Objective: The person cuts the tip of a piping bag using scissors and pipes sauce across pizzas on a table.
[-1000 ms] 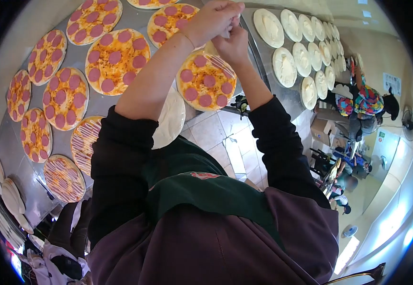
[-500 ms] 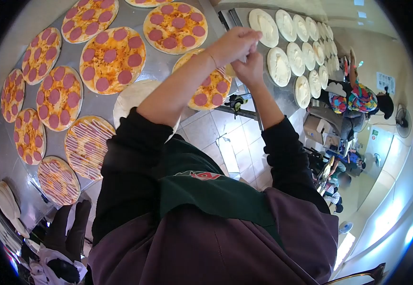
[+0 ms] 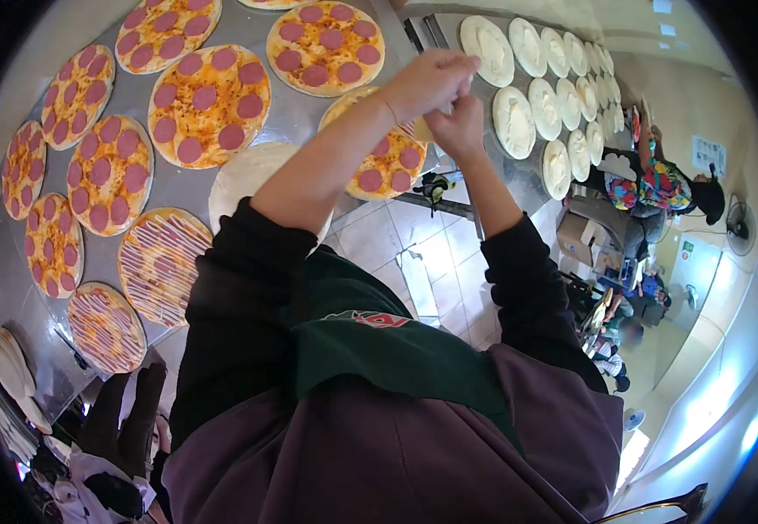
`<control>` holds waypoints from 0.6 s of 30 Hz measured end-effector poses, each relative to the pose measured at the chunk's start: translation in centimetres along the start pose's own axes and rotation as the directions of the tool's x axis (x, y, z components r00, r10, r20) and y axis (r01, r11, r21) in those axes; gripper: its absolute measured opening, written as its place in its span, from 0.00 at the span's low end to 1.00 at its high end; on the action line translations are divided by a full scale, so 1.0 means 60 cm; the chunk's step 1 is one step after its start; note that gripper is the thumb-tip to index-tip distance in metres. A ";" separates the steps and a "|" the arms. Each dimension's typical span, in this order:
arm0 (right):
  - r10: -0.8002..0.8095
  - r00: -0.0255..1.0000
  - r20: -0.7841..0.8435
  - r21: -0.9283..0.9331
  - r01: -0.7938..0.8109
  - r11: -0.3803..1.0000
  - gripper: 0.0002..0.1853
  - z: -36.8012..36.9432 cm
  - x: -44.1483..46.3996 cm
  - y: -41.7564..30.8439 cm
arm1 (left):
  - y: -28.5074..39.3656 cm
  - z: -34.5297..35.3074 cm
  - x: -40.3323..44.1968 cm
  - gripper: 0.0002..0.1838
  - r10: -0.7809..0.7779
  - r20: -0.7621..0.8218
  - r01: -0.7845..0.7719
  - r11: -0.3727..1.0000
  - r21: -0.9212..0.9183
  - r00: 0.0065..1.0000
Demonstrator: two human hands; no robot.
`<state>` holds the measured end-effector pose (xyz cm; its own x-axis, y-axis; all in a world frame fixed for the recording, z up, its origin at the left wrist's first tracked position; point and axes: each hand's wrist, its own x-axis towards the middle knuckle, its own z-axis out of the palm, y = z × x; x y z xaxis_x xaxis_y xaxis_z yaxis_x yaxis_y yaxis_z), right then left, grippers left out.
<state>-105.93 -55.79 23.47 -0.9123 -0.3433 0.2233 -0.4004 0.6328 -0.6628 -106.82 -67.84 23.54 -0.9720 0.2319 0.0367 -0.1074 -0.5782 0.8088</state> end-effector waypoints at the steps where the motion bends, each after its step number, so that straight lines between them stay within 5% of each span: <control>1: 0.048 0.998 0.028 -0.027 -0.047 0.999 0.16 -0.012 -0.011 0.003 | -0.010 0.009 -0.001 0.12 -0.009 0.059 0.012 0.999 -0.049 0.998; 4: 0.063 0.997 0.042 0.009 -0.063 0.998 0.15 -0.010 -0.018 0.019 | -0.020 0.011 -0.004 0.13 -0.025 0.114 0.033 0.997 -0.069 0.993; 7: 0.002 0.999 0.045 -0.097 0.002 0.995 0.15 0.018 0.009 -0.009 | 0.025 -0.014 -0.016 0.13 -0.019 -0.003 0.019 1.000 0.013 1.000; 12: -0.057 0.998 0.039 0.130 0.051 0.990 0.14 0.082 0.064 -0.082 | 0.105 -0.077 -0.036 0.13 0.148 -0.067 -0.146 0.989 0.037 0.987; 18: -0.081 0.997 0.014 0.074 0.079 0.994 0.12 0.055 0.031 -0.052 | 0.063 -0.047 -0.039 0.13 0.044 -0.069 -0.043 0.999 0.018 0.997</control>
<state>-106.06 -60.72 23.58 -0.8758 -0.4026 0.2663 -0.4641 0.5507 -0.6938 -105.52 -72.75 24.84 -0.9879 0.1518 0.0321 -0.0616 -0.5733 0.8170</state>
